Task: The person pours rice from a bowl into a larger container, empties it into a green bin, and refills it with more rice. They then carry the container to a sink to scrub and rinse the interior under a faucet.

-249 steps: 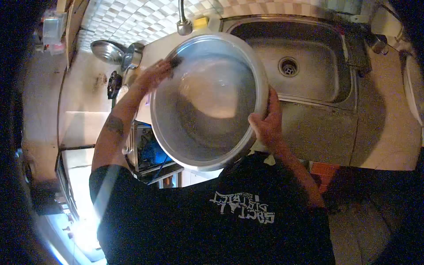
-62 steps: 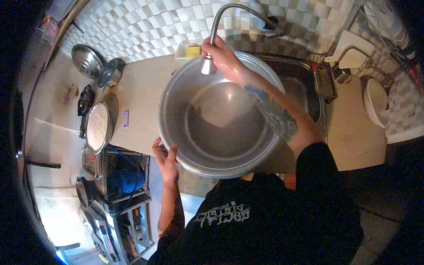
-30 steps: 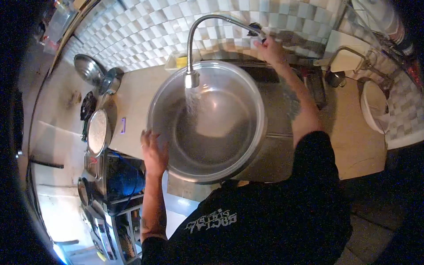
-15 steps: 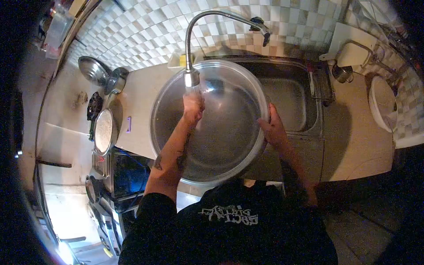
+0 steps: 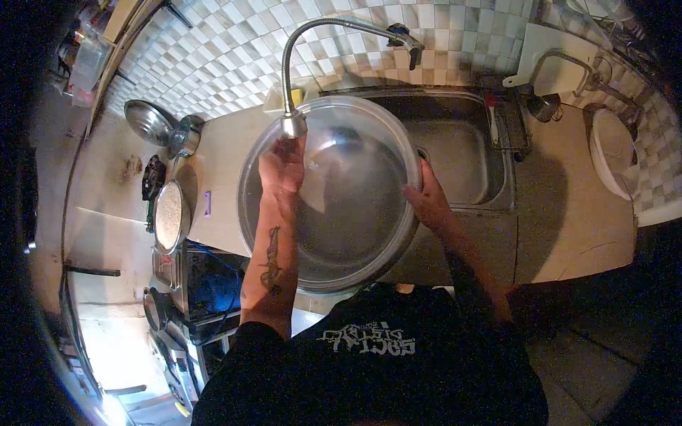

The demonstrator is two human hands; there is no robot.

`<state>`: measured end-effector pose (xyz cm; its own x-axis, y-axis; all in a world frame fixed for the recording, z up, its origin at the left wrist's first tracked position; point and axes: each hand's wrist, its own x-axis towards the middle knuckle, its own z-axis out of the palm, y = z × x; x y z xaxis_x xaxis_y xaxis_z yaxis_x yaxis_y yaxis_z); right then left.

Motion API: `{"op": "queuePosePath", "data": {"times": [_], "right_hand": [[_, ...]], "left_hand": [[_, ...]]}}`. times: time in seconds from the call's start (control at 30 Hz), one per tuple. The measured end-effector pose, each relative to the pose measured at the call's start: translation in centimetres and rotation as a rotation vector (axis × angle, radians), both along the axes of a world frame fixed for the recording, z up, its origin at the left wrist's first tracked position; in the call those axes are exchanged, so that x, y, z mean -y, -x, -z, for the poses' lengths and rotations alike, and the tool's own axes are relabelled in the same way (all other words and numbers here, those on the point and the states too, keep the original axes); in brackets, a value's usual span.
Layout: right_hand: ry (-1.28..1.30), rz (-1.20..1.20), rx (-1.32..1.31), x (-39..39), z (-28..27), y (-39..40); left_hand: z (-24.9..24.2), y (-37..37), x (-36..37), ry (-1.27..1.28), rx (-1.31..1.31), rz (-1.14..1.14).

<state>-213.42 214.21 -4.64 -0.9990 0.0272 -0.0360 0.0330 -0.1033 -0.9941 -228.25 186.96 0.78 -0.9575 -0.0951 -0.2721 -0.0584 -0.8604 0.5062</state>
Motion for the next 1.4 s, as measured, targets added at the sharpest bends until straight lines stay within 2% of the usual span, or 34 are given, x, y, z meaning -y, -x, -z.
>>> {"op": "queuePosePath", "data": {"times": [0.1, 0.2, 0.33, 0.37, 0.43, 0.5, 0.6, 0.67, 0.77, 0.83, 0.9, 0.97, 1.03, 1.13, 1.23, 1.33, 1.4], "right_hand": [[0.016, 0.005, -0.003, 0.2, 0.1, 0.1], [-0.055, 0.025, 0.043, 0.6, -2.6, -0.9], [-0.034, 0.028, 0.035, 0.1, -0.1, 0.0], [-0.006, 0.020, 0.048, 0.1, -0.3, 0.0], [-0.003, 0.025, 0.063, 0.1, -0.6, -0.1], [-0.054, 0.047, 0.063, 0.2, -0.5, -0.3], [-0.071, 0.044, -0.001, -0.2, 1.1, -0.1], [0.102, 0.025, 0.018, 0.0, 1.1, -0.1], [0.223, 0.032, -0.007, 0.2, 1.4, 0.1], [0.247, 0.064, -0.045, 0.4, 1.6, 0.2], [0.259, 0.107, -0.083, 0.8, 1.2, 0.1], [0.212, 0.122, -0.141, 0.9, 1.5, -0.1], [0.240, 0.166, -0.198, 1.3, 2.0, -0.1], [0.332, 0.270, -0.245, 2.0, 2.3, 0.1], [0.272, 0.320, -0.235, 2.4, 1.3, -0.4], [0.194, 0.338, -0.276, 2.4, 1.1, -0.6], [0.168, 0.362, -0.285, 2.5, 1.3, -0.7]], "left_hand": [[1.7, -0.1, -0.7, 0.032, 0.073, 0.014], [1.7, 0.9, -1.0, -0.091, -0.027, -0.028], [2.7, 6.5, 2.5, -0.223, -0.017, -0.348], [2.9, 6.9, 3.7, -0.269, 0.106, -0.415], [3.3, 6.0, 3.7, 0.022, 0.160, -0.515], [4.0, 4.2, 3.4, 0.550, 0.087, -0.432], [3.5, 2.0, 3.3, 1.722, -0.269, 0.053], [3.1, 3.6, 4.4, 2.549, -0.591, 0.499], [3.0, 6.7, 8.5, 2.612, -1.182, 0.307], [3.3, 4.9, 11.6, 2.638, -1.138, 0.214], [4.0, 1.6, 13.9, 2.731, -0.998, 0.229], [5.1, -2.5, 15.9, 2.877, -0.759, 0.342], [1.2, -8.7, 13.5, 3.026, -0.446, 0.638], [-3.1, -15.1, 11.3, 2.796, -0.199, 0.956], [-4.9, -18.7, 9.4, 2.682, -0.334, 1.493], [-9.8, -20.8, 5.5, 2.232, -0.196, 1.592], [-9.5, -21.6, 5.2, 2.098, -0.283, 1.692]]}}
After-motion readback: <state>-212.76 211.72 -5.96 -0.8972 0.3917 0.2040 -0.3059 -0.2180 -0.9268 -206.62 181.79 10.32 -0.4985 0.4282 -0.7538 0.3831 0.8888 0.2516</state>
